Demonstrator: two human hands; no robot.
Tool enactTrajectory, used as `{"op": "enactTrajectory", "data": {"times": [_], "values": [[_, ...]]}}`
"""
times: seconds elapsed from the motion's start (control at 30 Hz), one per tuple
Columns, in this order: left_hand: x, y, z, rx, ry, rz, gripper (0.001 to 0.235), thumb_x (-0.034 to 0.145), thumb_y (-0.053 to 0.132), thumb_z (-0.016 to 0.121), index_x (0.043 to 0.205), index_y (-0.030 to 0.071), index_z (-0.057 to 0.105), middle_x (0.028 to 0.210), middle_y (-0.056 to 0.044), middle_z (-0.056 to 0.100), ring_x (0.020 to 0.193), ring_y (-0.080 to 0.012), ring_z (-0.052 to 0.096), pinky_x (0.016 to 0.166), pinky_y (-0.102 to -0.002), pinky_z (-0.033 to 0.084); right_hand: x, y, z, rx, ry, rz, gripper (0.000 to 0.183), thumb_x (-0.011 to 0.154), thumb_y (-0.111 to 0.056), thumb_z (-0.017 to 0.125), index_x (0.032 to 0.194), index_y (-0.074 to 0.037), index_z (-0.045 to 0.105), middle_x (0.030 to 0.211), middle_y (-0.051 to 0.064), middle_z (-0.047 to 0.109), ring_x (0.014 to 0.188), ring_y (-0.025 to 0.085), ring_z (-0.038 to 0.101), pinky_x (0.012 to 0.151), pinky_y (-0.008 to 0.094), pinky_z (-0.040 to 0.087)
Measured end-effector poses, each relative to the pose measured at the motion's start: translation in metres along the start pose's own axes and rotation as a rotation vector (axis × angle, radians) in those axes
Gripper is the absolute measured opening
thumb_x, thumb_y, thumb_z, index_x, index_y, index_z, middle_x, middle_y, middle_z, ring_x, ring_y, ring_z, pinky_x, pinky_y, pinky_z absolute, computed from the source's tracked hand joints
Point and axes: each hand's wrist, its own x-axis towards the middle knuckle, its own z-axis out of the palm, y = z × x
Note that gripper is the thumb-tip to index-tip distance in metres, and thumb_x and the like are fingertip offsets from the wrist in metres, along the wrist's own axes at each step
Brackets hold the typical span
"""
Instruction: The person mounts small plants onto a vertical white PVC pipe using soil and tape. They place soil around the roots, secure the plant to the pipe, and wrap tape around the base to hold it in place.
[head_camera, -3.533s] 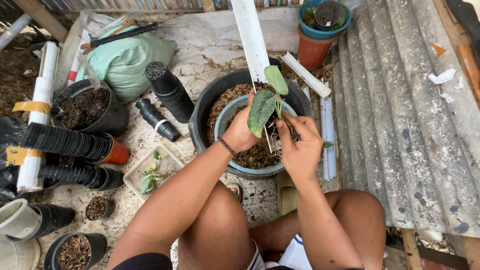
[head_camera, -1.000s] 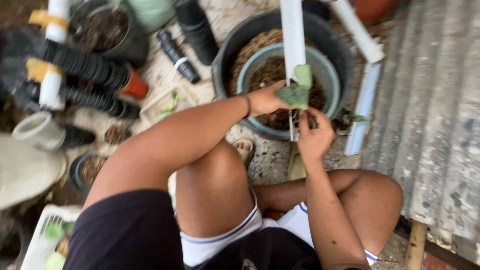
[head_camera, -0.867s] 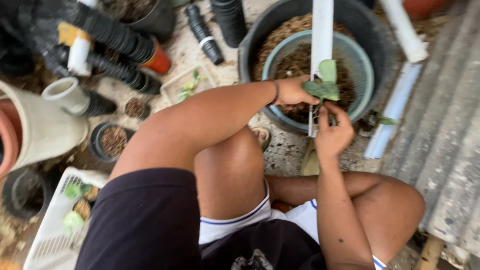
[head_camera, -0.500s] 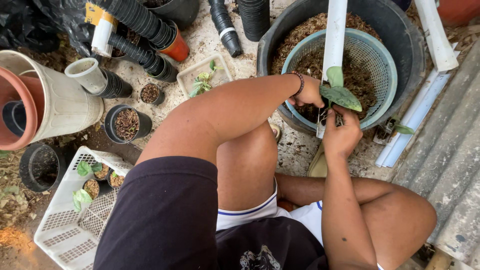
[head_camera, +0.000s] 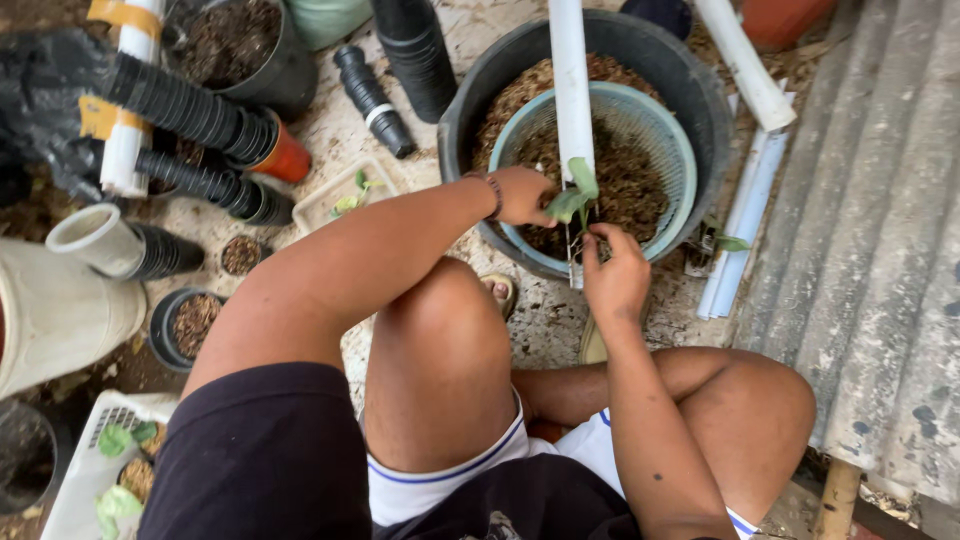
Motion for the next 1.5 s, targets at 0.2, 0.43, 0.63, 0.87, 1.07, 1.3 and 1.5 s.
{"op": "enactTrajectory", "data": {"times": [0.2, 0.43, 0.63, 0.87, 1.07, 1.3, 1.5], "values": [[-0.017, -0.006, 0.032, -0.560, 0.265, 0.043, 0.036, 0.095, 0.025, 0.067, 0.122, 0.003, 0.063, 0.094, -0.009, 0.075, 0.073, -0.0198, 0.076, 0.069, -0.034, 0.060, 0.002, 0.002, 0.000, 0.017, -0.029, 0.048, 0.022, 0.094, -0.020, 0.073, 0.111, -0.008, 0.072, 0.108, 0.016, 0.075, 0.098, 0.035, 0.073, 0.083, 0.043, 0.056], [-0.006, 0.006, 0.046, -1.130, 0.116, -0.009, 0.031, 0.097, 0.026, 0.065, 0.119, 0.004, 0.065, 0.089, -0.004, 0.071, 0.069, -0.0107, 0.067, 0.054, -0.026, 0.053, 0.001, 0.006, 0.005, 0.016, -0.047, 0.128, 0.022, 0.093, -0.024, 0.073, 0.108, -0.009, 0.071, 0.109, 0.012, 0.076, 0.098, 0.031, 0.075, 0.082, 0.041, 0.057], [-0.003, 0.003, 0.053, -1.224, 0.111, 0.046, 0.034, 0.094, 0.028, 0.073, 0.114, 0.002, 0.064, 0.089, -0.002, 0.068, 0.072, -0.0106, 0.067, 0.054, -0.025, 0.051, 0.002, 0.004, 0.005, 0.007, -0.078, 0.138, 0.019, 0.093, -0.025, 0.073, 0.105, -0.010, 0.072, 0.107, 0.011, 0.075, 0.092, 0.032, 0.074, 0.078, 0.042, 0.057], [-0.006, 0.004, 0.050, -1.234, 0.071, 0.021, 0.041, 0.092, 0.031, 0.075, 0.122, 0.005, 0.063, 0.091, -0.001, 0.069, 0.076, -0.0097, 0.070, 0.055, -0.023, 0.051, 0.002, -0.002, -0.001, 0.044, -0.083, 0.128, 0.021, 0.092, -0.024, 0.073, 0.107, -0.009, 0.072, 0.109, 0.012, 0.074, 0.097, 0.033, 0.073, 0.082, 0.042, 0.056], [-0.008, 0.004, 0.046, -1.217, 0.053, 0.043, 0.048, 0.090, 0.029, 0.076, 0.129, 0.005, 0.062, 0.093, -0.002, 0.071, 0.078, -0.0098, 0.070, 0.056, -0.023, 0.052, 0.000, -0.003, -0.010, 0.058, -0.083, 0.096, 0.026, 0.091, -0.023, 0.074, 0.111, -0.008, 0.072, 0.113, 0.014, 0.071, 0.102, 0.034, 0.072, 0.088, 0.041, 0.056], [-0.018, -0.006, 0.041, -1.157, -0.017, 0.035, 0.060, 0.088, 0.026, 0.083, 0.135, -0.001, 0.058, 0.099, -0.008, 0.073, 0.084, -0.0129, 0.069, 0.070, -0.025, 0.058, 0.002, -0.005, -0.022, 0.079, -0.124, 0.067, 0.037, 0.093, -0.020, 0.071, 0.127, -0.007, 0.068, 0.119, 0.016, 0.069, 0.112, 0.033, 0.069, 0.095, 0.042, 0.053], [-0.061, -0.031, 0.021, -0.981, 0.090, 0.038, 0.081, 0.083, 0.015, 0.078, 0.154, 0.005, 0.041, 0.118, -0.012, 0.070, 0.093, -0.0195, 0.071, 0.080, -0.032, 0.060, 0.007, 0.006, -0.034, 0.106, 0.060, -0.035, 0.029, 0.096, -0.024, 0.073, 0.118, -0.006, 0.072, 0.118, 0.016, 0.069, 0.111, 0.034, 0.067, 0.095, 0.042, 0.053]]}}
